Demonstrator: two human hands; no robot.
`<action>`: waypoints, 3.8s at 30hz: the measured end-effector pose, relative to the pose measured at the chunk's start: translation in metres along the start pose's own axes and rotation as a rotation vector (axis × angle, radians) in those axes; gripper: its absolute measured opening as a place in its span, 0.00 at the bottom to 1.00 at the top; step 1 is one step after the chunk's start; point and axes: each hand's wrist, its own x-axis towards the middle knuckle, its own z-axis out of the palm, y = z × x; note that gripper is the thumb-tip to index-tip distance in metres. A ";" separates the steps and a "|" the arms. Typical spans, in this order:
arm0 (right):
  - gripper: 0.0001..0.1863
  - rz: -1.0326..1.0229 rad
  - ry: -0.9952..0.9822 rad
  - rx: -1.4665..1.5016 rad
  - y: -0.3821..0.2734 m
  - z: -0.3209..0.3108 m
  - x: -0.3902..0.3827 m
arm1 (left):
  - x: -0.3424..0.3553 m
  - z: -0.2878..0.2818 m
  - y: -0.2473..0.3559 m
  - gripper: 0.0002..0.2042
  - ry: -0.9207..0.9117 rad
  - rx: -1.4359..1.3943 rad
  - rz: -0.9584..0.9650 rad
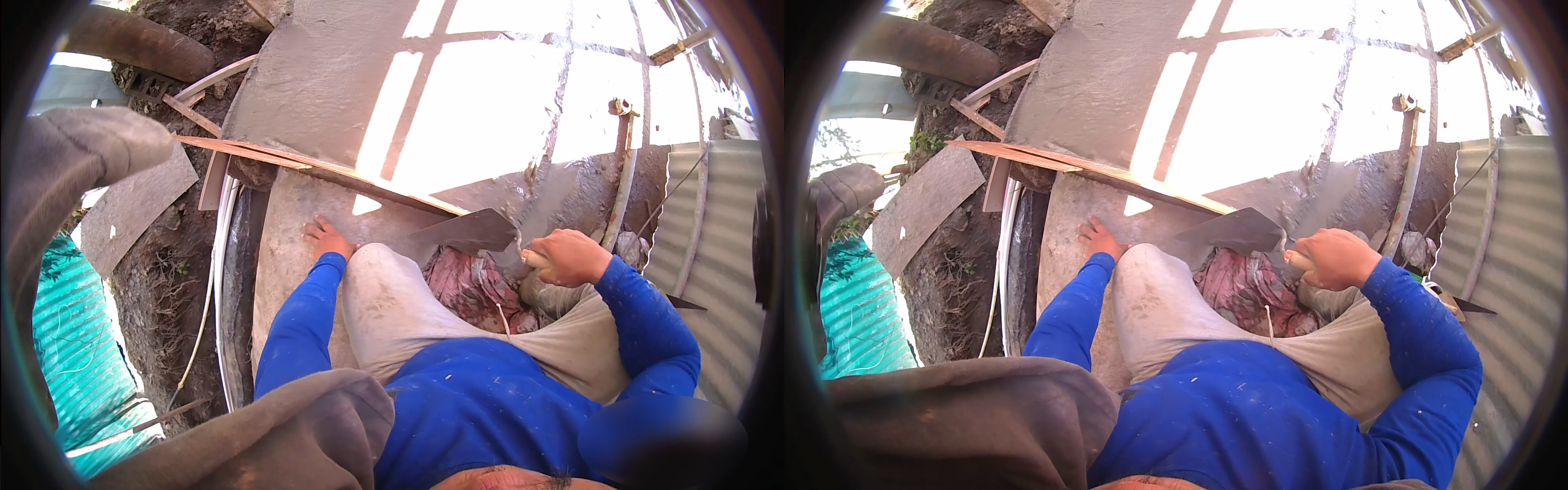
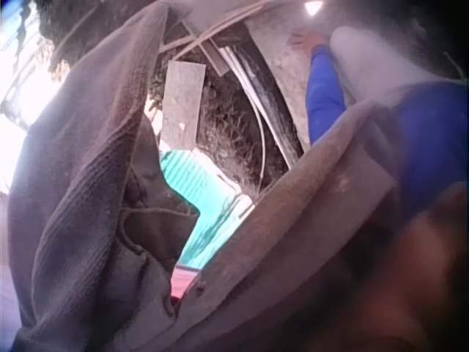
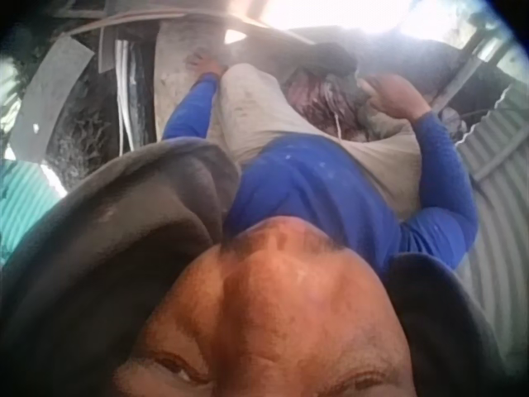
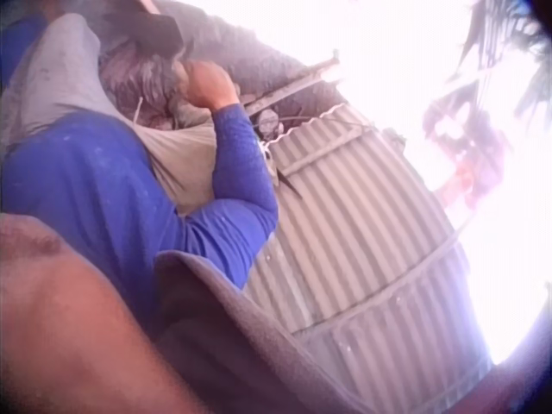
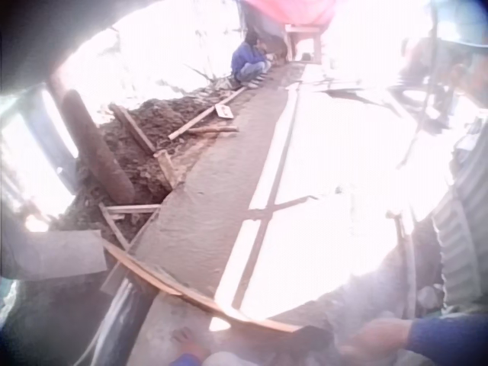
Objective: The person scoops wet plaster from a pile and applies it to a curved wall surface using a trowel. They repeatedly smooth and level the plaster with the trowel while kneeling on the ground.
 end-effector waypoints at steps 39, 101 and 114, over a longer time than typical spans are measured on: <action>0.19 0.002 0.198 0.389 -0.005 -0.013 -0.026 | 0.022 0.028 -0.016 0.70 0.120 0.093 0.132; 0.18 0.923 0.930 1.425 0.001 0.472 0.141 | 0.040 0.027 -0.022 0.72 0.068 0.168 0.152; 0.14 0.824 0.949 1.538 0.009 0.463 0.147 | 0.045 0.029 -0.033 0.72 0.073 0.138 0.172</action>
